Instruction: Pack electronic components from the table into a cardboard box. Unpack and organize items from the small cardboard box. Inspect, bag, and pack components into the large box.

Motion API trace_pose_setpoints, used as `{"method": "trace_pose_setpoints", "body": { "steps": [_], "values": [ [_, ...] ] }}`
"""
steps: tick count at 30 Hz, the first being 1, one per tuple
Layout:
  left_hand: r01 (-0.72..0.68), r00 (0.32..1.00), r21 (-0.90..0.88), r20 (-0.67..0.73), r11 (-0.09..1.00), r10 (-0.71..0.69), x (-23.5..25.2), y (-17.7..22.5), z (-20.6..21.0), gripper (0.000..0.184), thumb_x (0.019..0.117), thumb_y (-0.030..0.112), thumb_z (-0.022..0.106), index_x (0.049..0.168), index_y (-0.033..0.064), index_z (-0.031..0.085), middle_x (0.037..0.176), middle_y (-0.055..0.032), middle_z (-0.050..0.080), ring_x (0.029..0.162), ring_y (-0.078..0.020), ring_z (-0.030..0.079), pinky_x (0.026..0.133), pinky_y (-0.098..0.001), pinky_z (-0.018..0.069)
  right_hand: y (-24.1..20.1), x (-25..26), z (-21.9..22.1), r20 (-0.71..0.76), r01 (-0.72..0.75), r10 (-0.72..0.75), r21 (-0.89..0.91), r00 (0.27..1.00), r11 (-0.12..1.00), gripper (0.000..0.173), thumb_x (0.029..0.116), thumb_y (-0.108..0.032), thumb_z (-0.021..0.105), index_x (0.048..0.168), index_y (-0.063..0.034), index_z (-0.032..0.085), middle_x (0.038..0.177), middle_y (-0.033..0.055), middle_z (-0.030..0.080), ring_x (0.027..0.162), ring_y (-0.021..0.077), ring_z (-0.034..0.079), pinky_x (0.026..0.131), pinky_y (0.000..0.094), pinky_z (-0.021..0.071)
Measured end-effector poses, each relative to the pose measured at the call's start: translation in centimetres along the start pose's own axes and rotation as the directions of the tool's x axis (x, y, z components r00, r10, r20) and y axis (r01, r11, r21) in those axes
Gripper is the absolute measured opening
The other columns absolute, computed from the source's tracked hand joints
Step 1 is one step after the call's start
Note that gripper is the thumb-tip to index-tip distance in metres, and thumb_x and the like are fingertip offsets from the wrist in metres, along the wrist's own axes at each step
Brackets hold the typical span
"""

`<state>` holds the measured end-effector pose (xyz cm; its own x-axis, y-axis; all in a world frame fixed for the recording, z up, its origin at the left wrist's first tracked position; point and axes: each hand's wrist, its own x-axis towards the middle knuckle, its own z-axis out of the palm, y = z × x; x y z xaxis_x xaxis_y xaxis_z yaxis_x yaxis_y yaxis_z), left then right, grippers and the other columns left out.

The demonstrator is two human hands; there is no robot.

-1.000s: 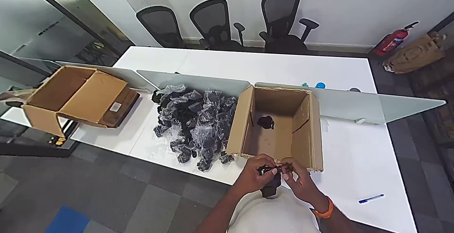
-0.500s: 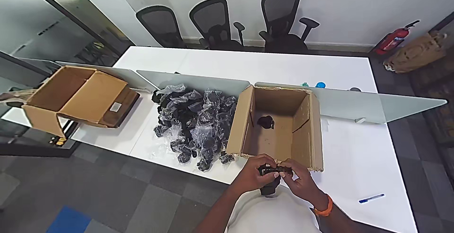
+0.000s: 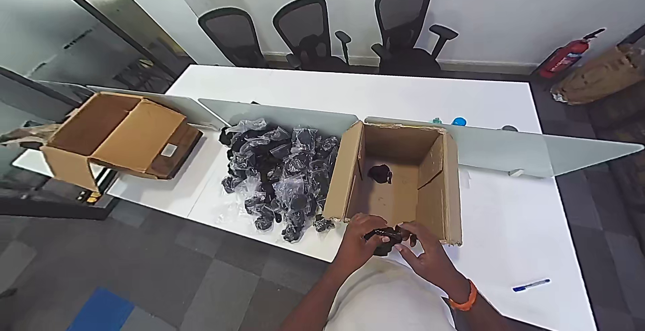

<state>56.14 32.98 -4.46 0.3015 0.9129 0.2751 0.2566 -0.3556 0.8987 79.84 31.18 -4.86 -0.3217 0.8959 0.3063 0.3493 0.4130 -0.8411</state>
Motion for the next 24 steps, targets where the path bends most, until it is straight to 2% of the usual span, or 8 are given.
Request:
{"method": "trace_pose_setpoints", "body": {
  "steps": [4, 7, 13, 15, 17, 19, 22, 24],
  "values": [
    [-0.02, 0.998, 0.043, 0.066, 0.999, 0.017, 0.1, 0.2, -0.2, 0.021, 0.099, 0.031, 0.068, 0.111, 0.0155, 0.077, 0.114, 0.002, 0.074, 0.113, -0.0128, 0.065, 0.111, -0.0458, 0.0438, 0.4, 0.0, 0.1, -0.025, 0.12, -0.126, -0.173, 0.992, 0.977, 0.02, 0.1, -0.029, 0.065, 0.114, -0.0152, 0.072, 0.11, 0.0041, 0.068, 0.103, 0.0096, 0.065, 0.088, 0.0248, 0.0572],
    [-0.004, 0.994, 0.001, 0.109, 1.0, 0.004, 0.0, 0.4, -0.2, 0.02, 0.0994, 0.026, 0.068, 0.11, 0.0107, 0.076, 0.113, -0.0019, 0.074, 0.111, -0.0144, 0.067, 0.106, -0.0437, 0.0503, 0.4, 0.2, 0.1, -0.036, 0.152, -0.162, -0.197, 0.986, 0.969, 0.02, 0.102, -0.029, 0.062, 0.111, -0.0143, 0.073, 0.103, 0.002, 0.069, 0.099, 0.009, 0.066, 0.088, 0.0243, 0.0564],
    [-0.011, 0.994, 0.051, 0.11, 0.999, 0.006, -0.4, 0.6, 0.3, 0.019, 0.099, 0.023, 0.069, 0.111, 0.0106, 0.076, 0.115, -0.0032, 0.073, 0.112, -0.0148, 0.067, 0.103, -0.0412, 0.0535, 0.1, 0.1, 0.4, 0.043, 0.046, -0.036, -0.279, 0.998, 0.959, 0.043, 0.1079, -0.045, 0.041, 0.103, -0.0119, 0.067, 0.087, 0.0015, 0.066, 0.083, 0.0112, 0.066, 0.073, 0.0312, 0.0565],
    [-0.063, 0.993, 0.108, 0.108, 0.992, 0.051, -0.6, 0.7, 0.5, 0.019, 0.0994, 0.023, 0.068, 0.113, 0.0121, 0.076, 0.117, -0.0031, 0.073, 0.113, -0.0153, 0.067, 0.104, -0.0415, 0.0519, -0.3, -0.3, 1.0, 0.06, -0.092, 0.103, -0.174, 0.993, 0.98, 0.049, 0.1089, -0.047, 0.034, 0.097, -0.0107, 0.065, 0.078, 0.0009, 0.062, 0.072, 0.0093, 0.062, 0.066, 0.0296, 0.0537],
    [-0.128, 0.988, 0.163, 0.105, 0.978, 0.111, -0.6, 0.7, 0.7, 0.018, 0.0999, 0.023, 0.068, 0.114, 0.0149, 0.076, 0.117, -0.0019, 0.073, 0.111, -0.0146, 0.067, 0.102, -0.0401, 0.0525, -0.4, -0.5, 1.5, 0.093, -0.231, 0.227, 0.032, 0.969, 0.973, 0.05, 0.1098, -0.049, 0.031, 0.09, -0.0121, 0.059, 0.069, -0.0021, 0.05, 0.062, 0.0069, 0.052, 0.058, 0.0271, 0.0463],
    [-0.132, 0.987, 0.164, 0.112, 0.978, 0.114, -0.7, 0.5, 0.7, 0.018, 0.1006, 0.023, 0.067, 0.114, 0.0155, 0.076, 0.117, -0.0013, 0.073, 0.11, -0.014, 0.067, 0.101, -0.0398, 0.0528, -0.6, -0.5, 1.5, 0.105, -0.264, 0.257, 0.053, 0.961, 0.963, 0.05, 0.1097, -0.049, 0.032, 0.086, -0.0135, 0.057, 0.066, -0.003, 0.046, 0.059, 0.0078, 0.049, 0.056, 0.029, 0.0441],
    [-0.021, 0.99, 0.038, 0.14, 0.999, 0.016, -0.7, 0.3, 0.5, 0.018, 0.1013, 0.021, 0.065, 0.111, 0.0102, 0.075, 0.113, -0.0032, 0.073, 0.108, -0.0132, 0.068, 0.099, -0.0386, 0.0557, -0.6, -0.4, 0.7, 0.053, -0.081, 0.099, -0.271, 0.994, 0.959, 0.054, 0.1053, -0.056, 0.036, 0.097, -0.0126, 0.067, 0.071, -0.0015, 0.059, 0.063, 0.0105, 0.059, 0.058, 0.033, 0.0521],
    [0.088, 0.98, -0.047, 0.185, 0.995, -0.078, -0.5, 0.3, 0.0, 0.017, 0.1, 0.019, 0.066, 0.108, 0.0066, 0.075, 0.108, -0.0048, 0.073, 0.103, -0.0119, 0.069, 0.095, -0.0341, 0.0572, -0.5, -0.1, 0.0, 0.099, 0.029, 0.008, -0.363, 0.995, 0.931, 0.056, 0.1025, -0.06, 0.042, 0.107, -0.0114, 0.068, 0.08, -0.0005, 0.064, 0.071, 0.012, 0.062, 0.065, 0.0337, 0.0552]
  ]
}}
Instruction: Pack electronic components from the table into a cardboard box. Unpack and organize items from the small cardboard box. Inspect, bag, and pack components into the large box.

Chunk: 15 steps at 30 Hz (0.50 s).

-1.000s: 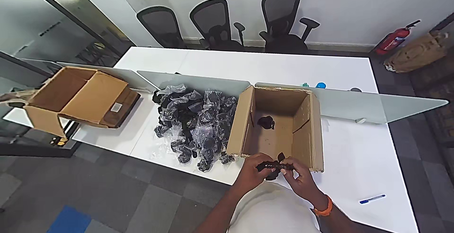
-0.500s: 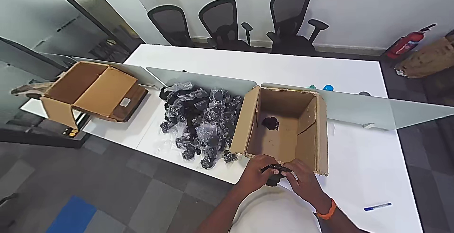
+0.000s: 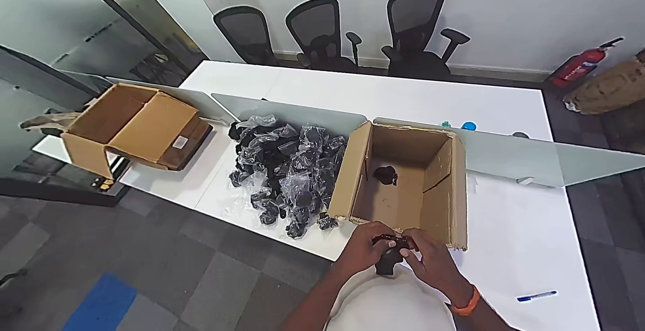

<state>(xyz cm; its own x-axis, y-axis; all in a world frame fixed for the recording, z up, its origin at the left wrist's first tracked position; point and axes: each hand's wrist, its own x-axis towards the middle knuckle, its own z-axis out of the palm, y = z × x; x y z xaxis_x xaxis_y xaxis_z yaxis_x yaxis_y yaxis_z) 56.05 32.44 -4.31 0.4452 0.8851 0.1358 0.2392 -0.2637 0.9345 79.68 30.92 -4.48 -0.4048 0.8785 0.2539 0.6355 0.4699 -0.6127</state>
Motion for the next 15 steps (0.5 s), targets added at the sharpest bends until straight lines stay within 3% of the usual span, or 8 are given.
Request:
{"method": "trace_pose_setpoints", "body": {
  "steps": [3, 7, 10, 12, 13, 14, 15],
  "values": [
    [0.095, 0.992, -0.114, 0.089, 0.989, -0.085, 0.1, 0.0, -0.7, 0.016, 0.0987, 0.014, 0.066, 0.107, 0.0034, 0.075, 0.106, -0.0072, 0.073, 0.1, -0.0116, 0.068, 0.094, -0.0321, 0.0567, 0.1, 0.4, -0.4, 0.075, 0.068, -0.066, -0.019, 0.995, 0.998, 0.041, 0.1009, -0.051, 0.054, 0.106, -0.0125, 0.068, 0.086, 0.0007, 0.066, 0.077, 0.0124, 0.064, 0.07, 0.0316, 0.057],
    [0.151, 0.985, -0.165, 0.106, 0.975, -0.134, -0.1, 0.0, -0.6, 0.016, 0.0981, 0.013, 0.066, 0.107, 0.0023, 0.074, 0.105, -0.008, 0.073, 0.098, -0.0115, 0.069, 0.092, -0.0317, 0.0575, 0.3, 0.2, -0.1, 0.04, 0.142, -0.139, -0.078, 0.989, 0.987, 0.036, 0.1046, -0.043, 0.051, 0.102, -0.0121, 0.07, 0.083, 0.0023, 0.067, 0.078, 0.016, 0.067, 0.069, 0.0339, 0.0573],
    [0.043, 0.997, 0.073, 0.058, 0.996, -0.047, -0.1, 0.2, -0.1, 0.019, 0.1004, 0.02, 0.064, 0.109, 0.0079, 0.075, 0.109, -0.0046, 0.073, 0.104, -0.012, 0.068, 0.098, -0.035, 0.0558, 1.2, -0.3, 1.3, -0.084, 0.132, -0.139, -0.085, 0.987, 0.988, 0.041, 0.105, -0.047, 0.048, 0.099, -0.0139, 0.071, 0.079, 0.0001, 0.067, 0.074, 0.0144, 0.065, 0.065, 0.0337, 0.0556],
    [-0.036, 0.999, 0.236, 0.046, 0.971, 0.026, 0.1, 0.3, 0.2, 0.019, 0.1018, 0.024, 0.062, 0.11, 0.0117, 0.075, 0.111, -0.0027, 0.073, 0.108, -0.014, 0.068, 0.101, -0.0395, 0.0538, 1.2, -0.8, 2.4, -0.127, 0.033, -0.019, 0.11, 0.992, 0.993, 0.038, 0.1045, -0.043, 0.05, 0.096, -0.0126, 0.072, 0.077, -0.0017, 0.067, 0.071, 0.0084, 0.064, 0.065, 0.0288, 0.0553],
    [-0.073, 0.997, 0.293, 0.04, 0.953, 0.064, 0.1, 0.3, 0.3, 0.02, 0.1025, 0.025, 0.062, 0.111, 0.0128, 0.075, 0.113, -0.0024, 0.073, 0.11, -0.0153, 0.067, 0.101, -0.0414, 0.0528, 0.6, -1.0, 2.8, -0.09, -0.08, 0.115, 0.331, 0.989, 0.94, 0.034, 0.1049, -0.037, 0.052, 0.095, -0.0116, 0.071, 0.075, -0.003, 0.065, 0.067, 0.0045, 0.062, 0.064, 0.0239, 0.0537],
    [-0.117, 0.993, 0.344, 0.034, 0.932, 0.112, 0.1, 0.1, 0.5, 0.02, 0.1028, 0.025, 0.061, 0.112, 0.0136, 0.075, 0.114, -0.0026, 0.073, 0.109, -0.0166, 0.068, 0.1, -0.0422, 0.0529, -0.4, -1.0, 3.0, 0.007, -0.216, 0.266, 0.603, 0.964, 0.768, 0.031, 0.1067, -0.03, 0.05, 0.09, -0.0112, 0.067, 0.067, -0.0038, 0.057, 0.059, 0.0034, 0.053, 0.056, 0.0205, 0.046],
    [-0.167, 0.985, 0.393, 0.027, 0.904, 0.17, 0.1, -0.1, 0.6, 0.019, 0.1027, 0.024, 0.061, 0.112, 0.0142, 0.075, 0.114, -0.0031, 0.073, 0.106, -0.0178, 0.068, 0.097, -0.0422, 0.0538, -1.4, -0.9, 3.1, 0.156, -0.352, 0.392, 0.791, 0.907, 0.5, 0.036, 0.1088, -0.031, 0.045, 0.084, -0.013, 0.062, 0.06, -0.006, 0.046, 0.05, 0.0025, 0.041, 0.049, 0.0191, 0.0358]
  ]
}}
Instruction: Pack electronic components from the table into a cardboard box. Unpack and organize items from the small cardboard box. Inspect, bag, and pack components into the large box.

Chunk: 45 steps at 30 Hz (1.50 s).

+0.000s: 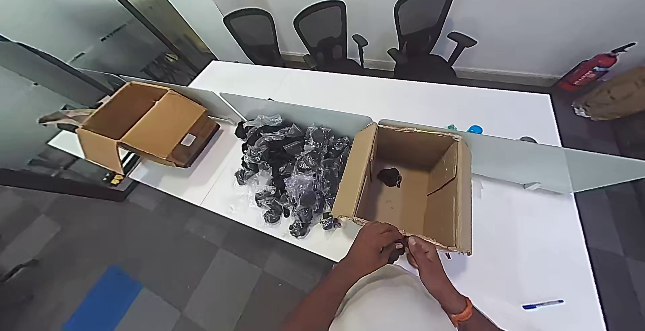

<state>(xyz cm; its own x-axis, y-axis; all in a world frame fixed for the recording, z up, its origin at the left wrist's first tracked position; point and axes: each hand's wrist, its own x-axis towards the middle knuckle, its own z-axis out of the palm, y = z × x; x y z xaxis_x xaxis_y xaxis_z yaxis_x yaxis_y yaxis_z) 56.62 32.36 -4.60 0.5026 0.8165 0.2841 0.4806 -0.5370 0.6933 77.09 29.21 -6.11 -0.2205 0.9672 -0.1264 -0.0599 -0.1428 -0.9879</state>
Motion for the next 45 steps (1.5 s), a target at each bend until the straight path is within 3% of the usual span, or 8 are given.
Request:
{"method": "trace_pose_setpoints", "body": {
  "steps": [4, 6, 9, 16, 23, 31, 39, 45],
  "values": [
    [-0.033, 0.999, 0.022, -0.02, 0.999, 0.033, -0.5, -0.7, 0.1, 0.02, 0.1028, 0.023, 0.059, 0.113, 0.0159, 0.075, 0.115, -0.0017, 0.073, 0.107, -0.016, 0.067, 0.097, -0.04, 0.0539, -1.2, 0.0, 0.2, 0.158, -0.37, 0.339, 0.268, 0.928, 0.89, 0.045, 0.1101, -0.044, 0.036, 0.082, -0.0146, 0.056, 0.057, -0.0076, 0.034, 0.044, 0.0033, 0.03, 0.042, 0.0194, 0.0269],
    [0.05, 0.999, -0.146, 0.004, 0.988, -0.05, -0.7, -0.7, -0.2, 0.018, 0.1016, 0.021, 0.062, 0.11, 0.0119, 0.075, 0.114, -0.003, 0.073, 0.109, -0.0145, 0.068, 0.098, -0.0395, 0.0549, -1.4, 0.2, -0.3, 0.101, -0.126, 0.142, -0.15, 0.985, 0.981, 0.043, 0.1103, -0.037, 0.039, 0.082, -0.0132, 0.06, 0.058, -0.0044, 0.043, 0.049, 0.0073, 0.04, 0.048, 0.025, 0.0355],
    [0.136, 0.99, -0.366, 0.028, 0.921, -0.135, -0.6, -0.7, -0.6, 0.016, 0.0999, 0.018, 0.065, 0.105, 0.0064, 0.075, 0.107, -0.005, 0.073, 0.101, -0.0116, 0.069, 0.094, -0.0342, 0.0576, -1.7, 0.5, -1.3, 0.112, 0.186, -0.152, -0.712, 0.982, 0.677, 0.045, 0.1048, -0.054, 0.042, 0.101, -0.0158, 0.067, 0.066, -0.0042, 0.055, 0.057, 0.0107, 0.055, 0.054, 0.035, 0.0502],
    [0.203, 0.979, -0.528, 0.091, 0.825, -0.182, -0.3, 0.1, -1.4, 0.016, 0.0986, 0.013, 0.066, 0.104, 0.0013, 0.075, 0.105, -0.0089, 0.073, 0.1, -0.0133, 0.069, 0.093, -0.033, 0.0574, -1.7, 1.4, -2.7, 0.35, 0.529, -0.441, -0.75, 0.826, 0.396, 0.043, 0.107, -0.046, 0.044, 0.099, -0.0103, 0.066, 0.079, 0.004, 0.062, 0.072, 0.0162, 0.064, 0.063, 0.0326, 0.055],
    [0.117, 0.993, -0.261, 0.018, 0.958, -0.116, -0.2, 0.4, -1.1, 0.022, 0.1028, 0.023, 0.062, 0.109, 0.0073, 0.075, 0.109, -0.0055, 0.074, 0.105, -0.0136, 0.069, 0.099, -0.0378, 0.0549, -0.4, 0.9, -1.1, 0.115, 0.265, -0.241, -0.309, 0.964, 0.913, 0.027, 0.1063, -0.032, 0.052, 0.098, -0.0097, 0.065, 0.07, -0.006, 0.058, 0.06, -0.0002, 0.054, 0.056, 0.018, 0.0477],
    [-0.057, 0.989, 0.101, -0.133, 0.993, 0.071, -0.4, -0.6, -0.3, 0.019, 0.1028, 0.027, 0.062, 0.111, 0.0158, 0.075, 0.112, 0.0, 0.074, 0.101, -0.013, 0.068, 0.099, -0.0402, 0.0509, -1.4, 1.0, 0.5, 0.142, -0.229, 0.197, 0.27, 0.97, 0.935, 0.035, 0.1081, -0.033, 0.045, 0.081, -0.0158, 0.059, 0.055, -0.0086, 0.035, 0.045, 0.0021, 0.031, 0.043, 0.0189, 0.0266],
    [0.139, 0.989, -0.162, -0.029, 0.977, -0.146, 0.3, 0.0, -1.1, 0.024, 0.1037, 0.031, 0.06, 0.111, 0.0135, 0.074, 0.112, -0.0005, 0.073, 0.109, -0.0126, 0.066, 0.105, -0.0432, 0.0489, -1.6, 1.7, -2.2, 0.119, 0.276, -0.256, -0.585, 0.959, 0.762, 0.039, 0.098, -0.047, 0.062, 0.115, -0.0122, 0.066, 0.072, -0.0051, 0.057, 0.059, 0.0036, 0.053, 0.054, 0.0229, 0.0491],
    [0.119, 0.991, -0.192, -0.039, 0.974, -0.128, 0.5, -0.1, -0.8, 0.022, 0.102, 0.03, 0.063, 0.11, 0.0133, 0.075, 0.11, -0.0011, 0.074, 0.106, -0.0147, 0.067, 0.101, -0.0431, 0.0511, -1.1, 1.7, -2.2, 0.125, 0.434, -0.449, -0.571, 0.885, 0.697, 0.027, 0.1003, -0.032, 0.062, 0.111, -0.0087, 0.071, 0.08, 0.0021, 0.066, 0.065, 0.0041, 0.059, 0.062, 0.0209, 0.0536]
  ]
}}
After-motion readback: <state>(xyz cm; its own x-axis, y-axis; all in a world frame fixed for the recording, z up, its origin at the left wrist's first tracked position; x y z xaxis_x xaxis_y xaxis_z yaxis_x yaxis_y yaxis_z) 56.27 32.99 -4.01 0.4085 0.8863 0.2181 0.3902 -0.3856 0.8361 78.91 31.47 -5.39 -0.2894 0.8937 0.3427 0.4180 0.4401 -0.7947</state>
